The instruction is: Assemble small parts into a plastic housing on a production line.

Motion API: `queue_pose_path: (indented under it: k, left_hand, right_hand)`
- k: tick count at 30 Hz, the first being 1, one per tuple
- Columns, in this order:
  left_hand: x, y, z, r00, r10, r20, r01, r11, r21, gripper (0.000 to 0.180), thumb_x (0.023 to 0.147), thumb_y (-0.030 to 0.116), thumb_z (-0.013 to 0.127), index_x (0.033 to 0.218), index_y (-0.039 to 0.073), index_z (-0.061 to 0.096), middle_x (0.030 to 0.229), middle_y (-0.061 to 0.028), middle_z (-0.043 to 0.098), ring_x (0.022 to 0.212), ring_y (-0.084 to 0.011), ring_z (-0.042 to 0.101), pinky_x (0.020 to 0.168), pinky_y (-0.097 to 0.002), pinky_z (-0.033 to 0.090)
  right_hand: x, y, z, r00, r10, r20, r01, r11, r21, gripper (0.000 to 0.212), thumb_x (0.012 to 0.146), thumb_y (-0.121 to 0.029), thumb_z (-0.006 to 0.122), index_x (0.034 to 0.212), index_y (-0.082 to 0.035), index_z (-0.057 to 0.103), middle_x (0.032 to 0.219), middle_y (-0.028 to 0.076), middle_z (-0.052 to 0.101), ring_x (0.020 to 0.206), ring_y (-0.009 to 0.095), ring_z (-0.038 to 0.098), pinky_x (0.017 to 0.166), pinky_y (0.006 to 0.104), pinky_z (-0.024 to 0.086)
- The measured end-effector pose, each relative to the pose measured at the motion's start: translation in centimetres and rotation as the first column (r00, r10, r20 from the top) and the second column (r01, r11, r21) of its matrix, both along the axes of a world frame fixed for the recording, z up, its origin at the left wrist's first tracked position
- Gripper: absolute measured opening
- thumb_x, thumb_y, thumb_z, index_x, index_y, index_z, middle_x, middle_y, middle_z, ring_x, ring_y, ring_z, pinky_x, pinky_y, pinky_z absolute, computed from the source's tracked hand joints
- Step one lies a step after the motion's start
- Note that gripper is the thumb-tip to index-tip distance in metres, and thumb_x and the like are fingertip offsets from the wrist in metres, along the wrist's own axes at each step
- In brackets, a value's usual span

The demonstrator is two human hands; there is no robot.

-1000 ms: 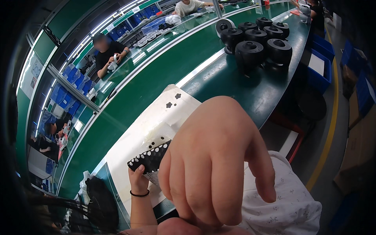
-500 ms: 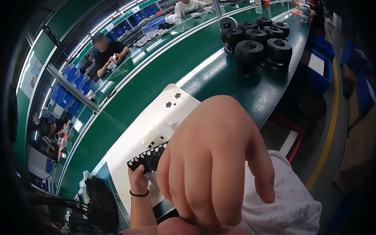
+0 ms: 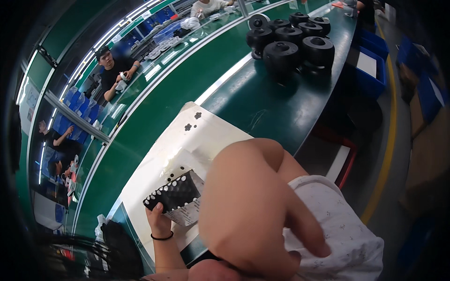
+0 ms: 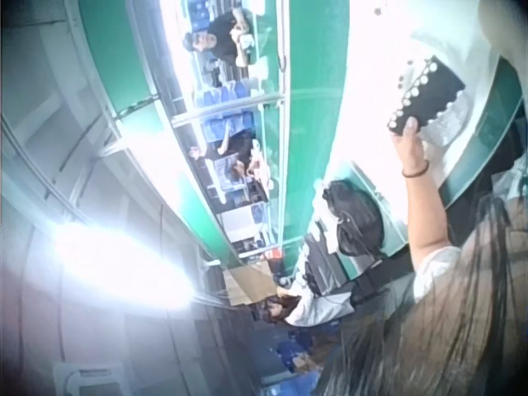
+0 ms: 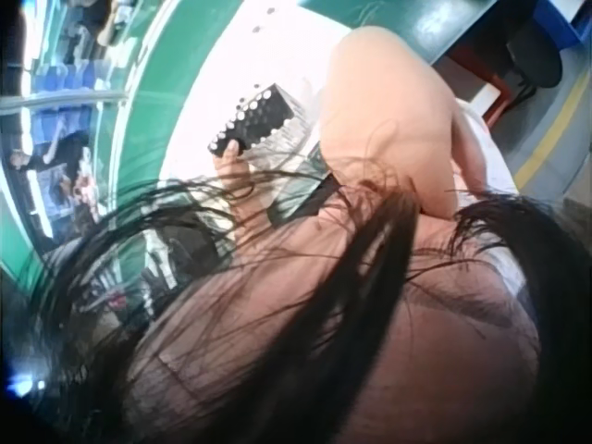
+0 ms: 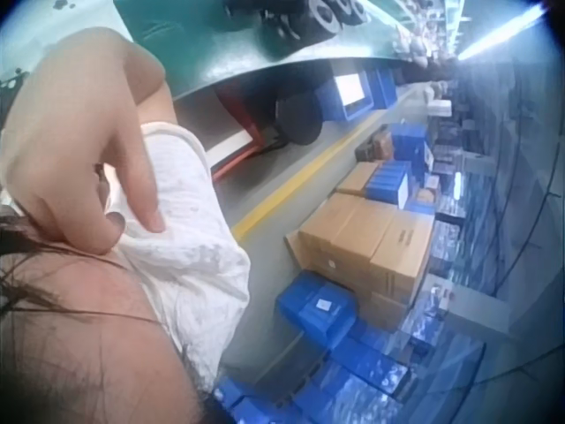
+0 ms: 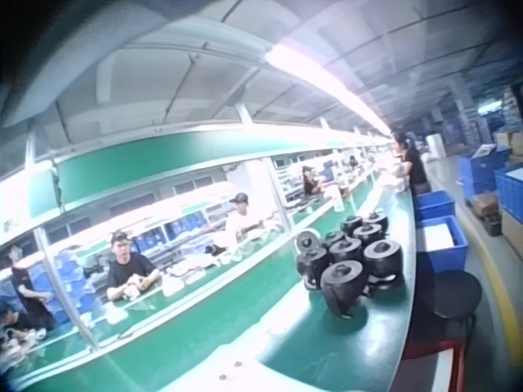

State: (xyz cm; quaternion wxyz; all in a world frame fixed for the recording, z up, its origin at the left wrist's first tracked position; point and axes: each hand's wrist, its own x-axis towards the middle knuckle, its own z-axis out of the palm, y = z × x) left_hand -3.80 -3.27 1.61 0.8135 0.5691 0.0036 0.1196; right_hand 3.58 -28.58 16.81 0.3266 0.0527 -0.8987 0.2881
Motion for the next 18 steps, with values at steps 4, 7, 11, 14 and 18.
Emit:
queue_pose_path:
  k: [4,7,11,14,18]
  left_hand:
    - [-0.4,0.1,0.4,0.999,0.022,0.024,-0.023,1.000,0.021,0.038,0.068,0.010,0.064,0.101,-0.001,0.048,0.097,-0.0103,0.056,0.091,-0.0196,0.053,0.083,-0.0299,0.040]
    - [-0.2,-0.6,0.5,0.999,0.029,0.032,-0.030,1.000,0.004,0.039,0.069,0.009,0.062,0.103,-0.002,0.047,0.098,-0.0117,0.055,0.092,-0.0211,0.053,0.083,-0.0314,0.040]
    - [-0.2,-0.6,0.4,0.999,0.033,0.032,-0.034,0.999,0.019,0.040,0.068,0.010,0.061,0.103,-0.003,0.046,0.099,-0.0133,0.055,0.093,-0.0226,0.054,0.084,-0.0325,0.040]
    - [-0.4,-0.9,0.7,0.999,0.036,0.035,-0.037,0.999,0.021,0.041,0.068,0.011,0.062,0.103,-0.004,0.046,0.099,-0.0147,0.055,0.093,-0.0236,0.054,0.084,-0.0330,0.040]
    - [-0.7,-0.8,0.4,0.999,0.033,0.017,-0.033,0.999,0.029,0.042,0.068,0.012,0.062,0.103,-0.005,0.045,0.099,-0.0150,0.055,0.093,-0.0240,0.053,0.084,-0.0332,0.040]
  right_hand:
    - [0.0,-0.8,-0.8,0.997,-0.051,-0.053,0.052,0.998,0.019,0.019,0.076,-0.013,0.056,0.062,0.000,0.054,0.060,0.011,0.050,0.050,0.022,0.050,0.044,0.0309,0.039]
    - [0.2,-1.4,-1.4,0.992,-0.089,-0.091,0.092,0.995,0.029,0.019,0.076,-0.013,0.056,0.062,0.000,0.054,0.060,0.011,0.050,0.050,0.022,0.049,0.044,0.0309,0.038]
    - [0.5,-1.9,-1.7,0.986,-0.125,-0.111,0.131,0.991,0.040,0.019,0.076,-0.013,0.056,0.062,0.000,0.053,0.059,0.011,0.050,0.050,0.022,0.049,0.044,0.0309,0.038]
    - [0.7,-2.4,-1.7,0.981,-0.153,-0.117,0.159,0.986,0.047,0.019,0.076,-0.013,0.056,0.062,0.000,0.053,0.059,0.011,0.050,0.050,0.022,0.049,0.044,0.0309,0.038]
    - [0.8,-3.0,-1.8,0.974,-0.188,-0.129,0.197,0.979,0.061,0.019,0.076,-0.013,0.056,0.062,-0.001,0.053,0.059,0.011,0.049,0.049,0.022,0.049,0.043,0.0310,0.038]
